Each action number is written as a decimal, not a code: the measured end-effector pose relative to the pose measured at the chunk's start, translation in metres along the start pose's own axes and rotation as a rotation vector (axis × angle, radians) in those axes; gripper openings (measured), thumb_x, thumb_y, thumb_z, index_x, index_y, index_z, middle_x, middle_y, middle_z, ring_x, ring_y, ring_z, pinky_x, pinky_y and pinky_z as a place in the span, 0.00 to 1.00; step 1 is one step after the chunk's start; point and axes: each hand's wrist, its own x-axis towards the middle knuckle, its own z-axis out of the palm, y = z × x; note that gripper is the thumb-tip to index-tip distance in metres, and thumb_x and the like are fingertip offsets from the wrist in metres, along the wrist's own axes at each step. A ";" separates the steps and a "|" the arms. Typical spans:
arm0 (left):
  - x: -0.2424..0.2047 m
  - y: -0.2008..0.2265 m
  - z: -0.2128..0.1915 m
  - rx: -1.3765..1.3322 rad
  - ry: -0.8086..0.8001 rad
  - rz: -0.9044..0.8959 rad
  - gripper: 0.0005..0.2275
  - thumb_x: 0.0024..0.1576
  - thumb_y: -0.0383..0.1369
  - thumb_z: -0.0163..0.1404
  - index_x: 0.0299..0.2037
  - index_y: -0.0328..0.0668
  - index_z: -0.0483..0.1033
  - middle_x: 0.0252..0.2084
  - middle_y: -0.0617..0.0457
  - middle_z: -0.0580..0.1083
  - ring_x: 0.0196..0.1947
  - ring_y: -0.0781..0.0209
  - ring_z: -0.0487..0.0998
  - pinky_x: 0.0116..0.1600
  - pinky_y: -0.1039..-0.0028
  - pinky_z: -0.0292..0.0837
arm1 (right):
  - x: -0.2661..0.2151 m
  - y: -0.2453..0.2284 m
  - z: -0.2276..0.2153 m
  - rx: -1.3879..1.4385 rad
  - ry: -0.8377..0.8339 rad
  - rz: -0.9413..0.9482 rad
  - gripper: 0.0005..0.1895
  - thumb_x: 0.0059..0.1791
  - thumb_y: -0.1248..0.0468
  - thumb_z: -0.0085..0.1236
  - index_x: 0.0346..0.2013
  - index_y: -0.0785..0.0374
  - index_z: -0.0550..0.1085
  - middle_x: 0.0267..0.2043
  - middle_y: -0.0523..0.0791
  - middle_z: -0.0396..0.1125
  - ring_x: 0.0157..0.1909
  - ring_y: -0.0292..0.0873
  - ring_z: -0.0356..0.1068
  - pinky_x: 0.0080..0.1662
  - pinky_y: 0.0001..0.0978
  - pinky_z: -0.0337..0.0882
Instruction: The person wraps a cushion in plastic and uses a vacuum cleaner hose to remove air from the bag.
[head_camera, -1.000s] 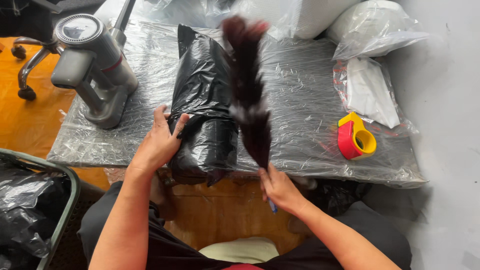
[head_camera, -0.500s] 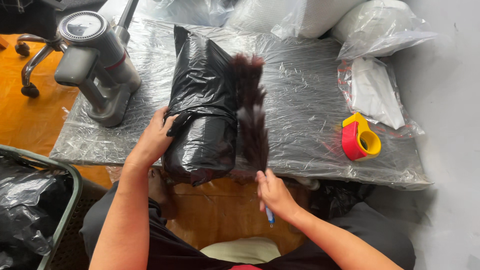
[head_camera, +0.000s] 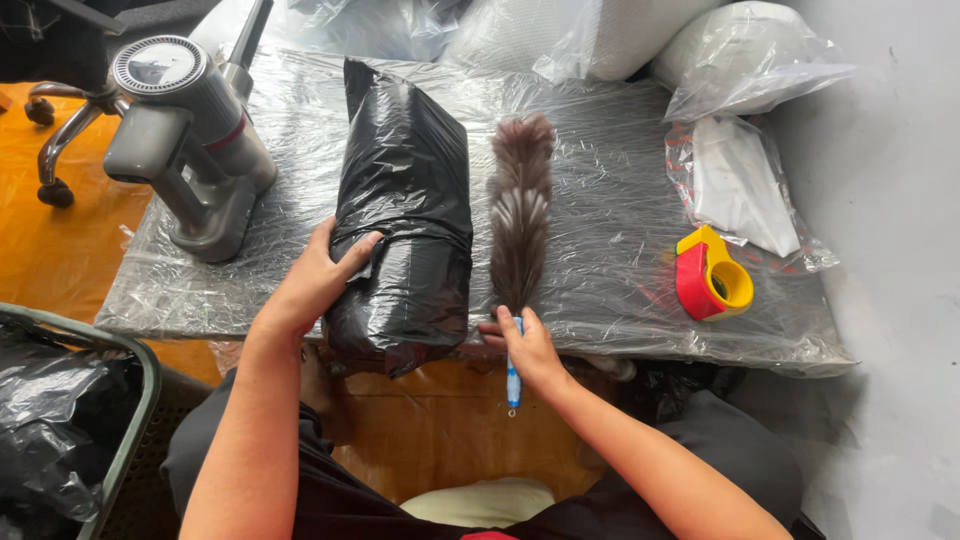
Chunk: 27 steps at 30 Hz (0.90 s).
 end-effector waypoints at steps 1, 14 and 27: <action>0.000 -0.001 0.002 -0.002 0.001 0.000 0.46 0.52 0.63 0.51 0.75 0.42 0.52 0.67 0.26 0.63 0.68 0.32 0.63 0.68 0.49 0.61 | 0.010 0.007 0.002 -0.002 0.000 -0.001 0.23 0.56 0.45 0.46 0.47 0.63 0.72 0.43 0.58 0.78 0.45 0.49 0.80 0.55 0.45 0.75; 0.033 0.001 0.058 -0.648 -0.044 0.105 0.32 0.58 0.50 0.53 0.69 0.41 0.63 0.65 0.34 0.68 0.61 0.41 0.72 0.58 0.55 0.73 | -0.002 -0.053 -0.036 0.038 0.195 -0.383 0.18 0.57 0.48 0.50 0.46 0.59 0.74 0.46 0.51 0.72 0.51 0.46 0.71 0.55 0.46 0.72; -0.015 0.026 0.031 -0.096 -0.077 0.582 0.30 0.62 0.57 0.40 0.71 0.54 0.63 0.71 0.40 0.62 0.71 0.35 0.60 0.71 0.48 0.55 | -0.027 -0.063 -0.077 -0.461 0.046 -0.267 0.20 0.55 0.44 0.48 0.32 0.54 0.71 0.13 0.47 0.70 0.17 0.45 0.75 0.29 0.34 0.77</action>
